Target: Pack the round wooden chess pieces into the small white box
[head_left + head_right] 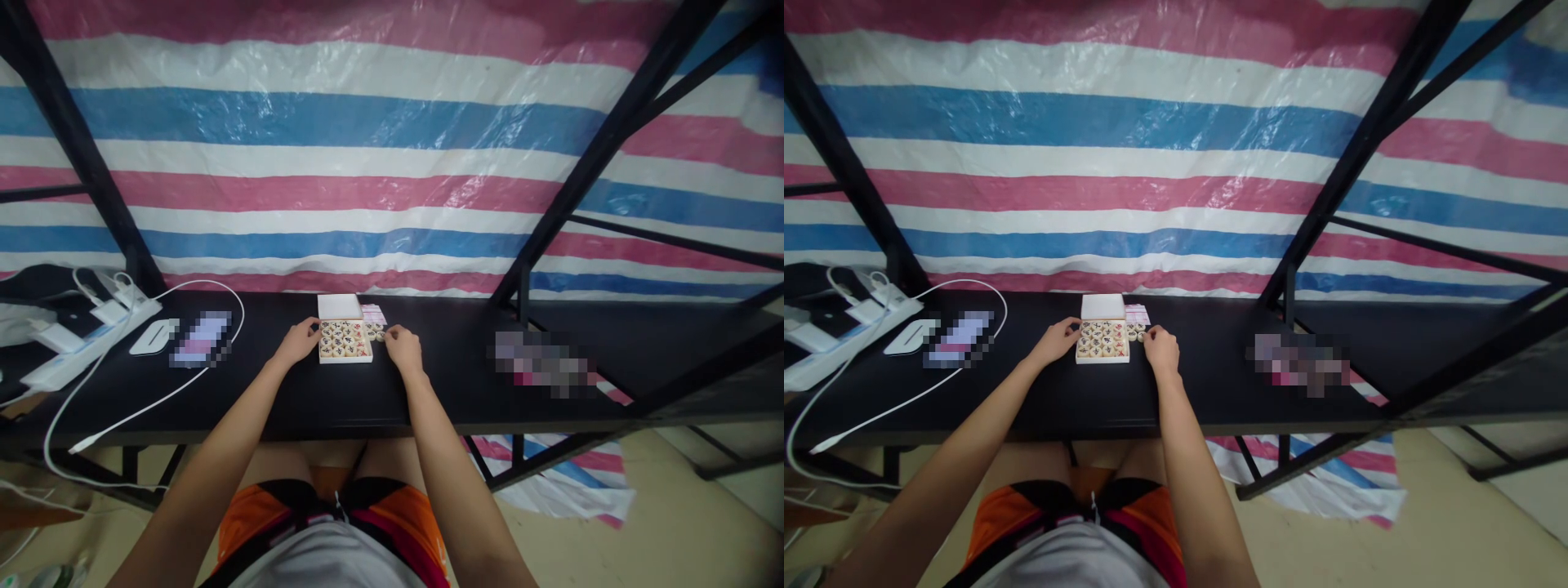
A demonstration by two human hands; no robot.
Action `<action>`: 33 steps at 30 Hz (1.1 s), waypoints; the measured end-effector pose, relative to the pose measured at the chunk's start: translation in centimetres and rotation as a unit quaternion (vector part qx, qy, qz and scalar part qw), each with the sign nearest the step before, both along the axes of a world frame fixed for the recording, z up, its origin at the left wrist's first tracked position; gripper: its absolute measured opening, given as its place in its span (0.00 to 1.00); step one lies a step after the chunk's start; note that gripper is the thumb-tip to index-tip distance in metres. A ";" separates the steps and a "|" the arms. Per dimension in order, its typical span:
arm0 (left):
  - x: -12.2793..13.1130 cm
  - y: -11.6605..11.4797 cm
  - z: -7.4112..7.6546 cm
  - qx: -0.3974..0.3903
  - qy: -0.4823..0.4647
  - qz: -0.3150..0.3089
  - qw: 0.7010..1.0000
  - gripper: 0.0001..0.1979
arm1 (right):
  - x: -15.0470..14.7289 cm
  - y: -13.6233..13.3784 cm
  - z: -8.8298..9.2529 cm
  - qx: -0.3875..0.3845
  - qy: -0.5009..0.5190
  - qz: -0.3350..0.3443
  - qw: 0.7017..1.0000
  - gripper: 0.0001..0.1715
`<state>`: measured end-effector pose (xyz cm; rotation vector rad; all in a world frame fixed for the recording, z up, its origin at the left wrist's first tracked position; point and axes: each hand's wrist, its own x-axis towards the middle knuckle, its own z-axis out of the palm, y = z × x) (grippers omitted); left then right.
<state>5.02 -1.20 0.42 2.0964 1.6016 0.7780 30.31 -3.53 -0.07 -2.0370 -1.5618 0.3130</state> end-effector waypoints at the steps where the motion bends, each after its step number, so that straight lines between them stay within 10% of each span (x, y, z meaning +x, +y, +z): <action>1: 0.0 0.0 0.0 0.000 -0.001 -0.001 1.000 0.16 | 0.0 0.0 0.0 0.000 0.003 0.001 1.000 0.13; 13: 0.0 0.1 0.0 -0.001 -0.007 -0.001 1.000 0.16 | 0.0 0.4 -0.6 0.076 0.017 0.030 0.996 0.12; 24: 0.1 -0.1 0.1 0.004 0.003 0.002 1.000 0.16 | -4.2 -1.6 0.5 0.225 -0.048 0.371 0.900 0.06; 33: 0.0 0.0 -0.1 0.008 -0.001 -0.003 1.000 0.16 | -4.3 -1.6 0.4 0.203 -0.105 0.357 0.906 0.09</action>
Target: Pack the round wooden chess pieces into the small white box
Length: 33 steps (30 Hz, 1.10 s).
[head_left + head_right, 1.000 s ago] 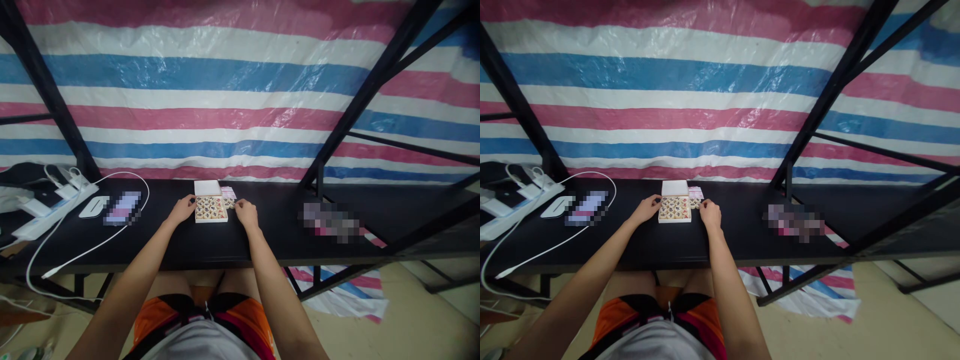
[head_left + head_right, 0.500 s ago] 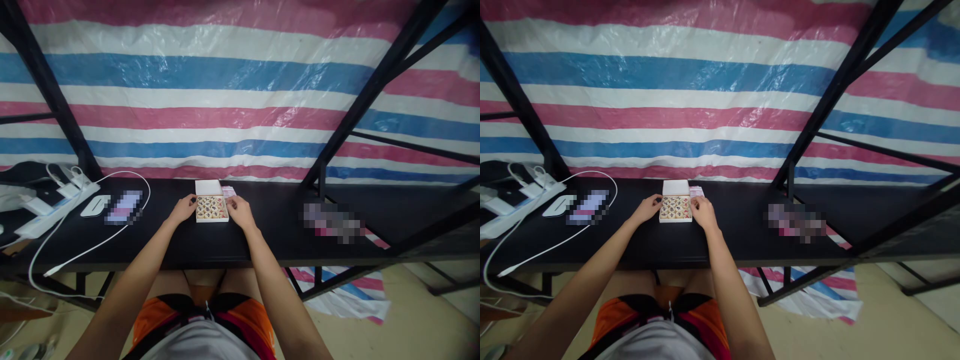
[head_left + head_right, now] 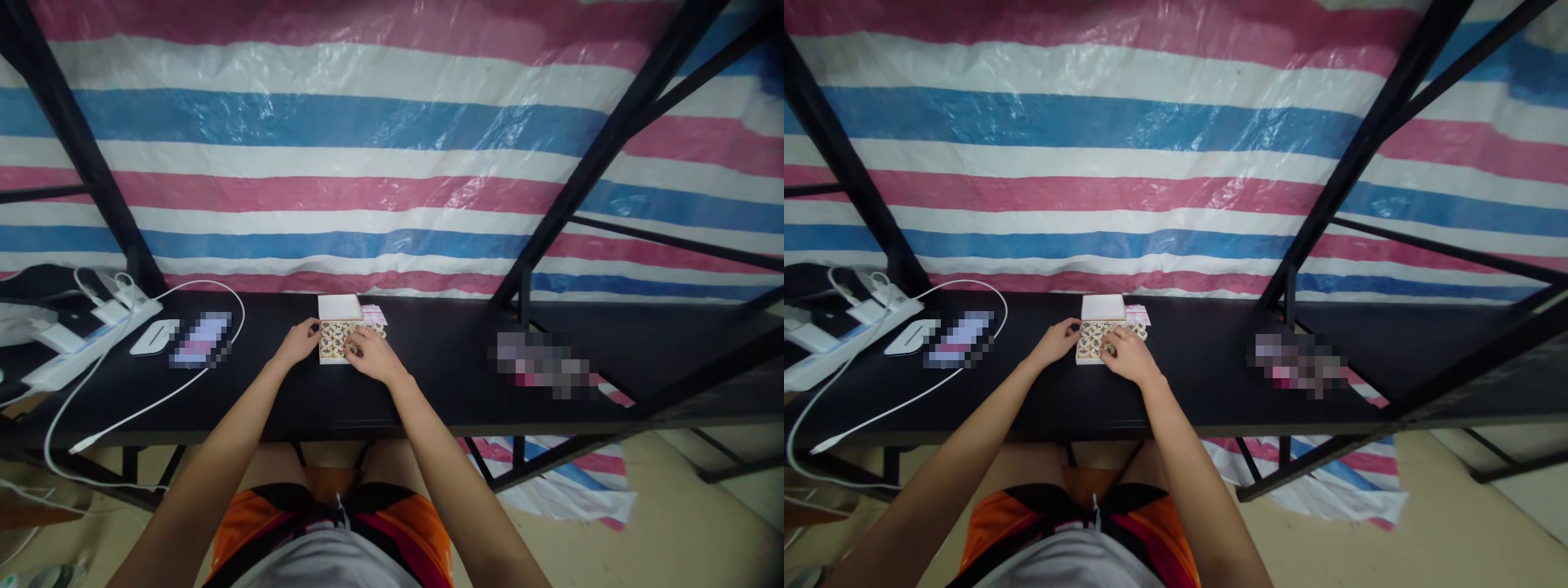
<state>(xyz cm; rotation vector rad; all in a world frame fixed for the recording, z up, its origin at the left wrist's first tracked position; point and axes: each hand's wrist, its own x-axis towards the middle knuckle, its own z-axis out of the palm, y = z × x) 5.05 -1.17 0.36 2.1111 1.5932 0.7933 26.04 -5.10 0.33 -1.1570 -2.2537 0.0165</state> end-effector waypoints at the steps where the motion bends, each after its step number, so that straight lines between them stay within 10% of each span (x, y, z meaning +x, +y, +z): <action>1: 0.0 0.0 0.0 0.001 -0.001 0.000 1.000 0.16 | 0.0 0.0 0.0 0.001 -0.003 -0.001 1.000 0.09; 18: 0.0 0.1 -0.2 -0.003 -0.004 0.001 1.000 0.17 | 0.2 -0.7 0.8 -0.010 0.064 -0.011 0.998 0.11; 26: 0.0 0.1 0.1 -0.012 0.004 0.004 1.000 0.17 | 4.6 1.7 -0.3 -0.065 0.184 -0.367 0.909 0.13; 33: 0.0 0.0 0.2 -0.015 0.000 0.005 1.000 0.17 | 5.3 1.7 -0.7 -0.150 0.107 -0.390 0.902 0.14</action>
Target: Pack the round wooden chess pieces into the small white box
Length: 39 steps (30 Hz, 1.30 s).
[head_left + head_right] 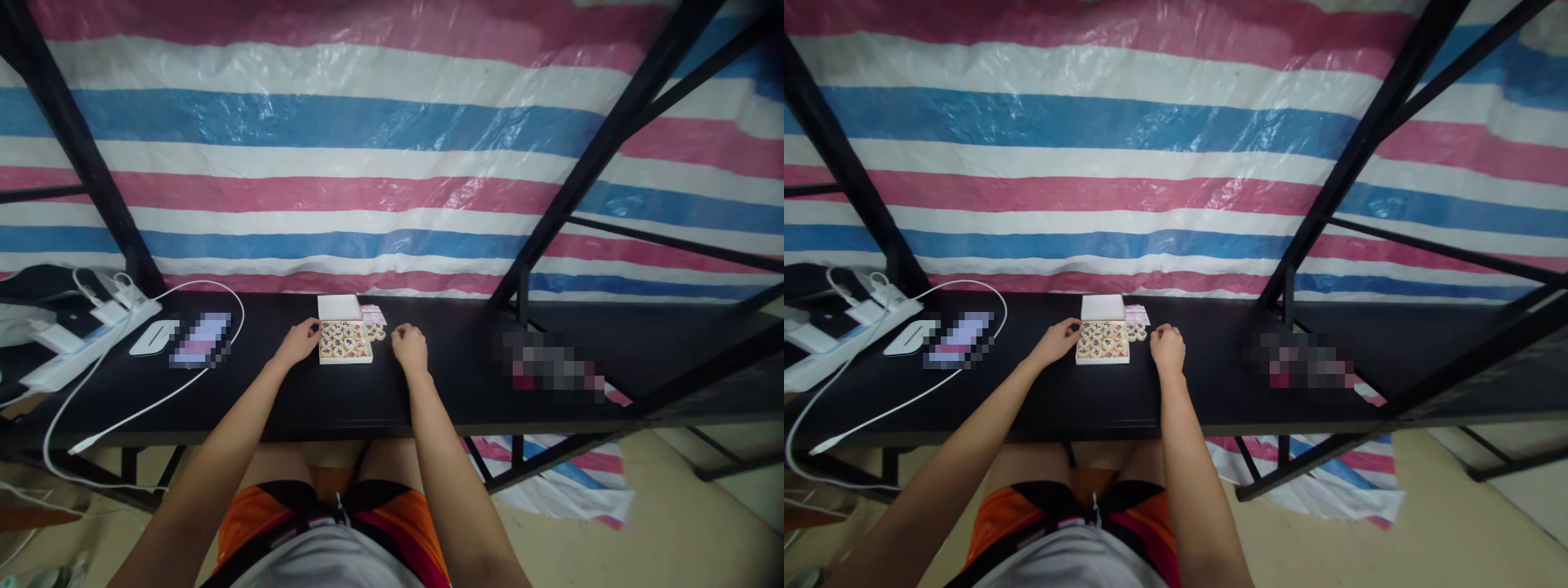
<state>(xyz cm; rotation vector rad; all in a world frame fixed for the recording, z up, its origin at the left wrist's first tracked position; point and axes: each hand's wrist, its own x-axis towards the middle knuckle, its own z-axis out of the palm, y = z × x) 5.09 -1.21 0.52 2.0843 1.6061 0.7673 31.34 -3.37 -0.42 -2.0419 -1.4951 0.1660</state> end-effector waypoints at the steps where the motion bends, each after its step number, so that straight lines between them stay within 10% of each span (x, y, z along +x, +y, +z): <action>1: 0.0 0.0 0.0 -0.001 -0.001 0.000 1.000 0.17 | -0.1 0.0 0.0 -0.001 0.003 0.012 1.000 0.15; 9: 0.1 -0.2 0.2 -0.004 -0.002 0.003 1.000 0.17 | -0.2 0.6 -0.7 0.010 0.003 0.080 0.997 0.28; 39: -0.1 -0.1 0.0 0.004 -0.007 -0.002 1.000 0.17 | -0.2 0.6 -0.9 -0.001 -0.020 0.094 0.995 0.31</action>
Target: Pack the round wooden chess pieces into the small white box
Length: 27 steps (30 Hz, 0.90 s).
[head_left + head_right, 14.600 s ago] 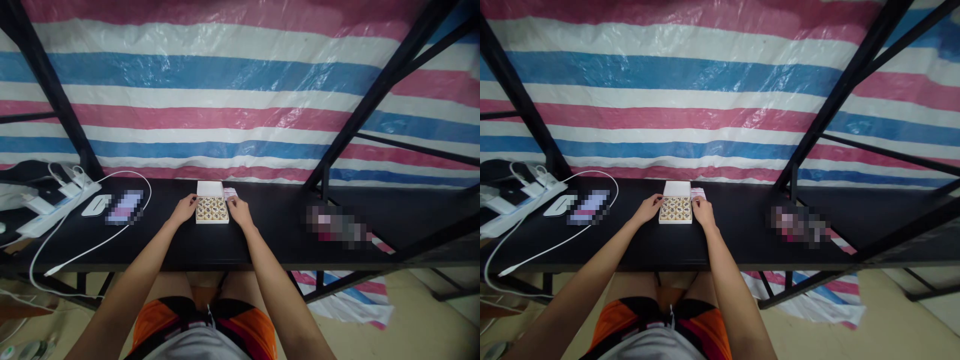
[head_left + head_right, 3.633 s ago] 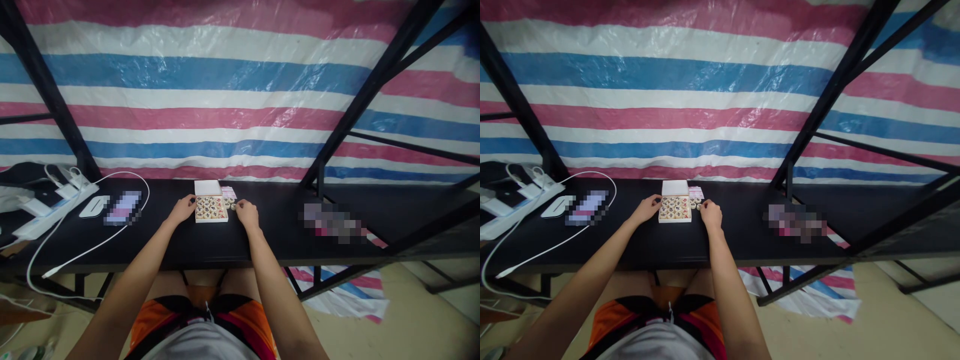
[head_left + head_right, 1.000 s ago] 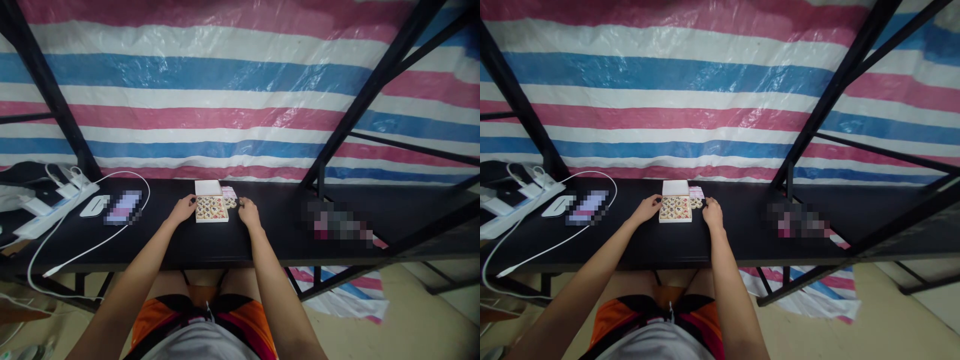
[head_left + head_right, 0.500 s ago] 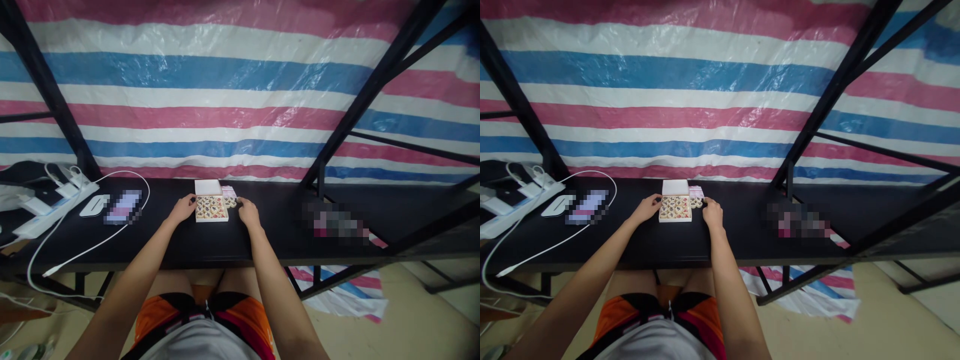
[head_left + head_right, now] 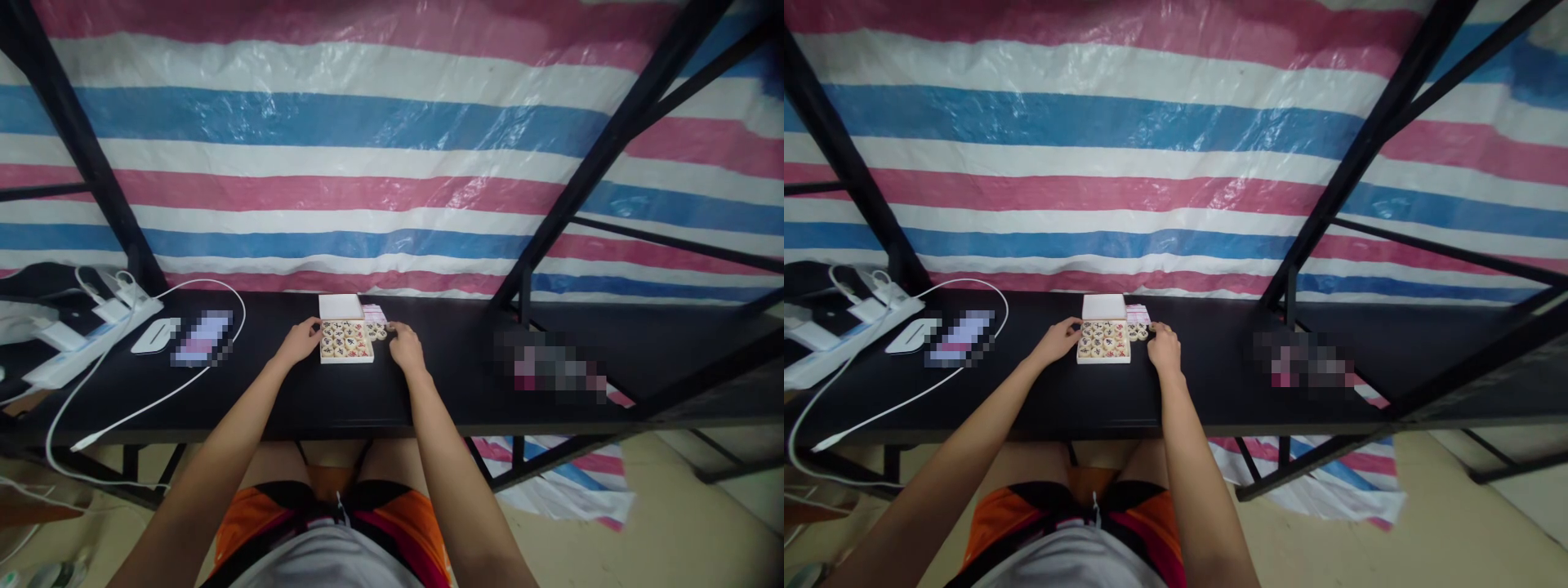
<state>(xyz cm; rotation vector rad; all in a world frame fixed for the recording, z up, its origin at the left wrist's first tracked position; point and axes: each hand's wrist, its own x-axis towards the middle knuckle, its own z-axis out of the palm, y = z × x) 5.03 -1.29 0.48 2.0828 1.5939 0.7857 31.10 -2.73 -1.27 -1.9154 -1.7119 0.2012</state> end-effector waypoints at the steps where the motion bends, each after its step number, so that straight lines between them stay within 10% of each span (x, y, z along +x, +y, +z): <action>1: 0.0 0.0 0.0 -0.001 0.000 0.001 1.000 0.17 | 0.0 0.0 0.0 0.002 -0.001 -0.005 1.000 0.30; 21: 0.0 0.0 0.0 0.005 -0.001 -0.003 1.000 0.17 | -0.2 0.1 0.0 0.071 0.021 -0.002 0.997 0.19; 27: 0.0 0.2 -0.3 0.005 -0.003 0.000 1.000 0.17 | -3.4 -0.8 0.6 0.169 0.013 0.216 0.962 0.12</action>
